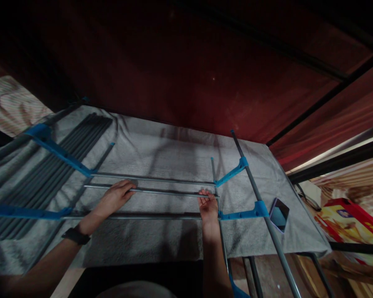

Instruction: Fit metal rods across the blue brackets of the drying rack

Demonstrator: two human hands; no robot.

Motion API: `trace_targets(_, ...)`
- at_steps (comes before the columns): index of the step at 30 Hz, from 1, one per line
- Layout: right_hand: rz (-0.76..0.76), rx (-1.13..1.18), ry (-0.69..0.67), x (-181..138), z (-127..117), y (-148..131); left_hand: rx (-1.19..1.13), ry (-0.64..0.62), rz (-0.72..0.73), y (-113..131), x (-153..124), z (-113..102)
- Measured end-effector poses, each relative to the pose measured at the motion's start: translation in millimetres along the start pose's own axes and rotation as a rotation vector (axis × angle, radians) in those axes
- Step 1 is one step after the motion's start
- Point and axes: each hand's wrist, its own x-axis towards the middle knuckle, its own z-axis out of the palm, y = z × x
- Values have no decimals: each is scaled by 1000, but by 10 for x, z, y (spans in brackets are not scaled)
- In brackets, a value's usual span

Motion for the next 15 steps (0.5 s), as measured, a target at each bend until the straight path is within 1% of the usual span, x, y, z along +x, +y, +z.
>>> trace_targets(6, -15, -35, 7, -1, 0, 9, -7, 4, -13, 15, -2, -9)
trace_targets(15, 46, 51, 34, 7, 27, -13, -5, 4, 4, -22, 0, 17)
